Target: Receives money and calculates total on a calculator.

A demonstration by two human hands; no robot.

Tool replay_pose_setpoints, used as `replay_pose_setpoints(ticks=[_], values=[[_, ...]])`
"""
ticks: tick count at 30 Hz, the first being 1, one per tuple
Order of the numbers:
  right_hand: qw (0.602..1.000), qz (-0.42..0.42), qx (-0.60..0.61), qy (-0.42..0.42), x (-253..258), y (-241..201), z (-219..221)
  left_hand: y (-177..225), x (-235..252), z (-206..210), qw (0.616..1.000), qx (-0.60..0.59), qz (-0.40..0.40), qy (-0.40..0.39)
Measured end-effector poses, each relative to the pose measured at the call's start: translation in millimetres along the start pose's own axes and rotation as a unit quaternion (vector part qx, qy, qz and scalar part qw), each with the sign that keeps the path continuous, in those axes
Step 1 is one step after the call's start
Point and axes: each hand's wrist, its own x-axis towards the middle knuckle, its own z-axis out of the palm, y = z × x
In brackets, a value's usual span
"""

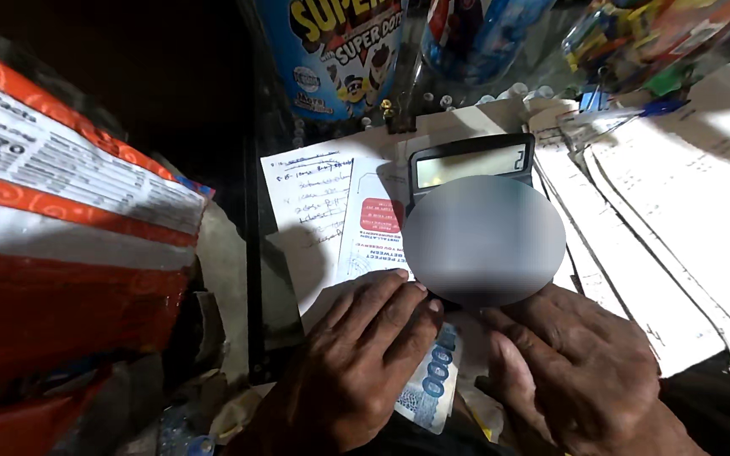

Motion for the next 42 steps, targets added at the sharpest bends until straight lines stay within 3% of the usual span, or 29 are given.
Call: replay_pose_setpoints(ticks=[8, 14, 28, 42], values=[[0.999, -0.009, -0.015, -0.039, -6, -2, 10, 0, -1, 2, 1.0, 0.004, -0.001, 0.011], [0.998, 0.023, 0.05, 0.015, -29, 5, 1, -2, -2, 0, 1.0, -0.003, 0.01, -0.014], [0.998, 0.041, -0.05, -0.001, -21, 17, -6, -4, -1, -2, 0.999, 0.015, 0.016, -0.036], [0.995, 0.081, -0.022, 0.048, -36, 18, -8, -5, -1, -3, 0.999, 0.023, 0.016, -0.043]])
